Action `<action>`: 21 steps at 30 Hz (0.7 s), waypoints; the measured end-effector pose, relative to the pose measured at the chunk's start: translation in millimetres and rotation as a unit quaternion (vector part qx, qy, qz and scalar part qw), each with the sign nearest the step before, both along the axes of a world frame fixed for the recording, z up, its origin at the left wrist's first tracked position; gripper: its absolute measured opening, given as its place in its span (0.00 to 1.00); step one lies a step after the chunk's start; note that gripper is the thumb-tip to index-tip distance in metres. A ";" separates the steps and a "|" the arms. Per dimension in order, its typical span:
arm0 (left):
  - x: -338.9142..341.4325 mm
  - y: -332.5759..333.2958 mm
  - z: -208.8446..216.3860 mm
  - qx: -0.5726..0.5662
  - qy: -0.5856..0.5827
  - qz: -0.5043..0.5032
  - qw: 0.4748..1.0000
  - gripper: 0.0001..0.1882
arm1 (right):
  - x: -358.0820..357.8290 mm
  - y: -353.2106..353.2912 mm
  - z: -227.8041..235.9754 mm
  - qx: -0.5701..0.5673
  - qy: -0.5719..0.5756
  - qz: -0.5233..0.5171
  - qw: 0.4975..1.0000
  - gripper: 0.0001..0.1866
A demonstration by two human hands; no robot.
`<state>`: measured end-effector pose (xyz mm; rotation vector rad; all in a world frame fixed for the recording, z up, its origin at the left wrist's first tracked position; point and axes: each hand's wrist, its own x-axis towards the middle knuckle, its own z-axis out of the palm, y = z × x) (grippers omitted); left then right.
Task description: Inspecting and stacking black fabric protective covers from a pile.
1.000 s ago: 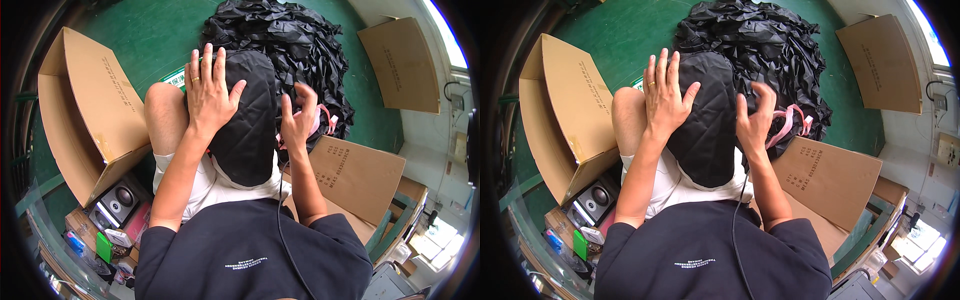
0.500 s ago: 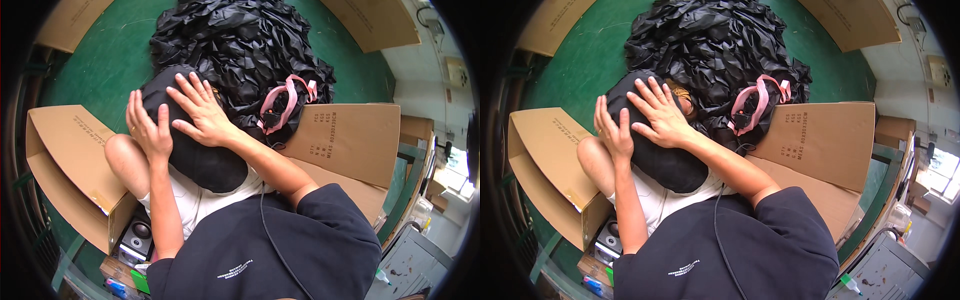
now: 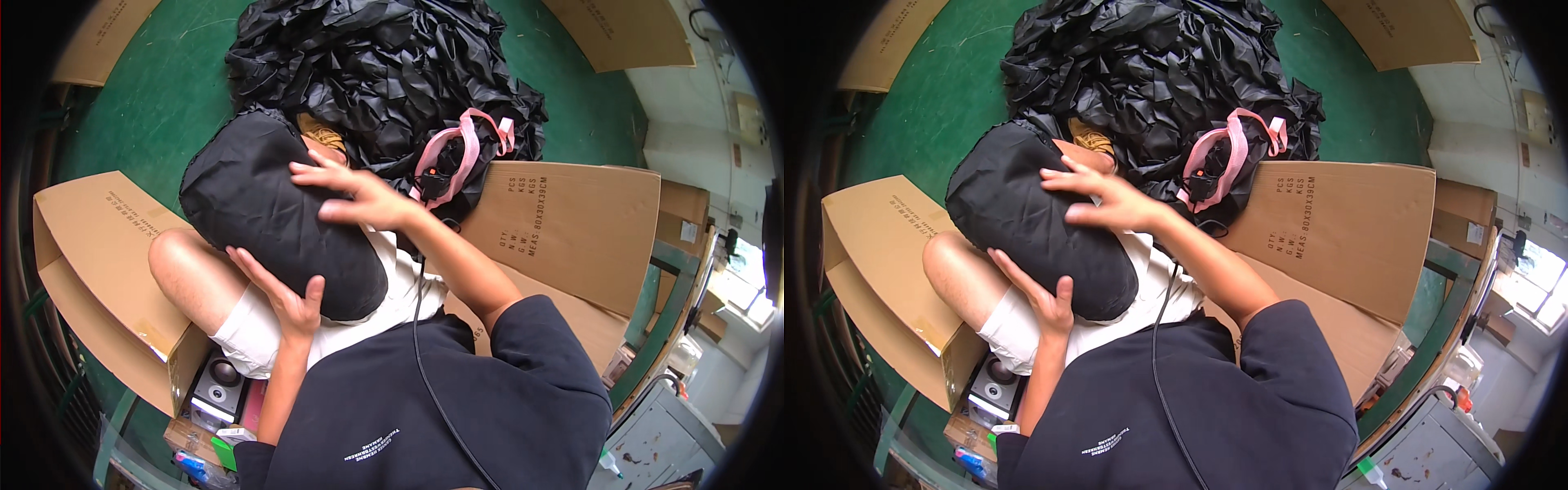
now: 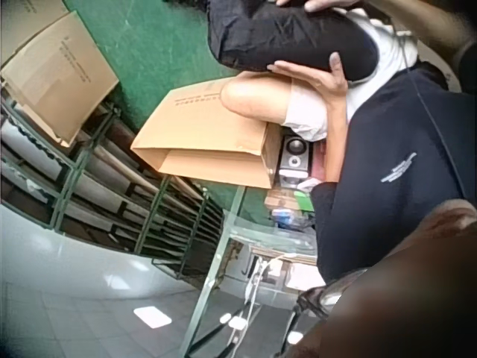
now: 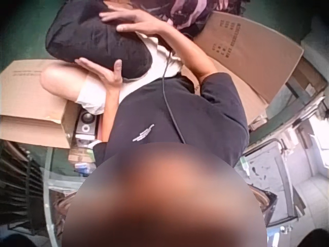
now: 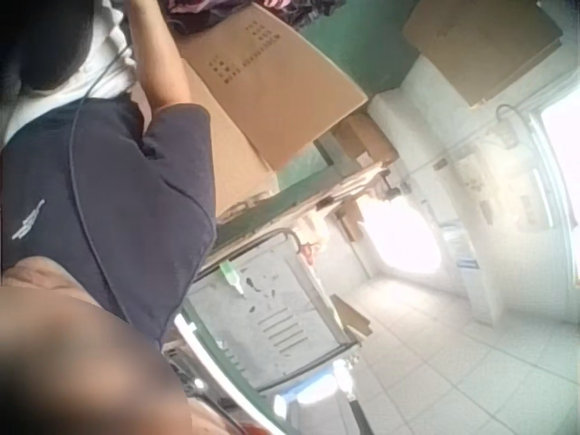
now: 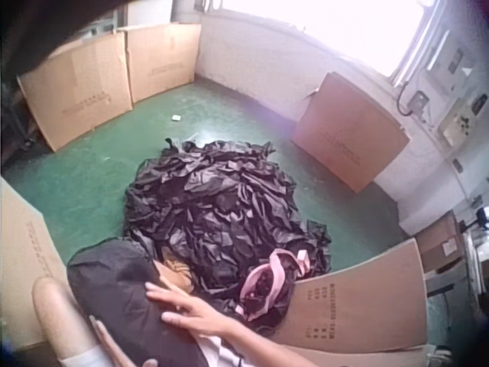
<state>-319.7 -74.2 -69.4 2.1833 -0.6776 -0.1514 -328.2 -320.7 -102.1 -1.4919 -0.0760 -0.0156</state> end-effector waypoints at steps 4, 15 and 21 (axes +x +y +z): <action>-10.6 8.5 -6.1 -0.006 0.014 -0.016 1.000 0.64 | 16.8 -64.9 -83.3 0.249 0.160 -0.293 0.909 0.11; -9.4 0.8 -13.2 -0.011 0.007 -0.020 1.000 0.65 | -11.4 -93.0 -250.0 -0.315 0.507 -0.359 0.717 0.38; -6.1 0.0 -12.8 -0.017 0.011 -0.022 1.000 0.66 | -13.1 -90.2 -246.4 -0.370 0.465 -0.381 0.708 0.37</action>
